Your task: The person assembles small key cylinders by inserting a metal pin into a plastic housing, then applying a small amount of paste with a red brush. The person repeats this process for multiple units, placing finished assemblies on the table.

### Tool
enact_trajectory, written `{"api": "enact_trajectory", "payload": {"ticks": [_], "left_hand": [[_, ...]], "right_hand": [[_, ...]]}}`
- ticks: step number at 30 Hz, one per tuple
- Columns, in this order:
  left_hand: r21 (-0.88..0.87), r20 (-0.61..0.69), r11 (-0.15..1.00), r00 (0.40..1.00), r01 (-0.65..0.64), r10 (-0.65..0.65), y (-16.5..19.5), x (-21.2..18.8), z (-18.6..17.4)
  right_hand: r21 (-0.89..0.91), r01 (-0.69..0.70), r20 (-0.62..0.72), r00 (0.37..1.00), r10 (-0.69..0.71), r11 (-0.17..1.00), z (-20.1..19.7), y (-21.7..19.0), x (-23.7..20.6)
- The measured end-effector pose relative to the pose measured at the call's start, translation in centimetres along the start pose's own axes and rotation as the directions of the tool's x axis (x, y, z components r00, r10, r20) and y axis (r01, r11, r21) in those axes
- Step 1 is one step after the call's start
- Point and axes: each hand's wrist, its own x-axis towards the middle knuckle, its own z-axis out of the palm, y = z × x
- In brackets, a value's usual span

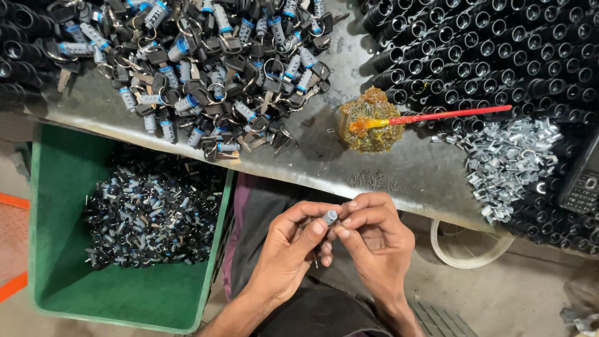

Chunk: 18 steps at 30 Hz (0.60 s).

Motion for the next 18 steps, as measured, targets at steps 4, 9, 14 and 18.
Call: {"api": "enact_trajectory", "payload": {"ticks": [4, 9, 14, 18], "left_hand": [[0.028, 0.012, 0.999, 1.000, -0.016, 0.016, -0.3, -0.1, -0.2], [0.075, 0.032, 0.997, 0.999, -0.033, 0.031, -0.4, -0.1, -0.6], [0.245, 0.132, 0.969, 0.991, -0.026, -0.007, 2.1, -0.7, -0.5], [0.304, 0.093, 0.949, 0.994, -0.083, 0.057, 4.0, -0.6, -0.8]], "right_hand": [[-0.015, 0.017, -0.008, 1.000, -0.017, 1.000, -0.1, 0.2, -0.3], [0.136, -0.074, 0.058, 0.996, 0.066, 0.988, -0.2, 0.7, -0.2], [0.375, -0.209, 0.025, 0.976, 0.216, 0.903, -2.3, -1.1, 1.1], [0.723, -0.296, 0.110, 0.941, 0.320, 0.624, -7.7, -4.0, 6.0]]}}
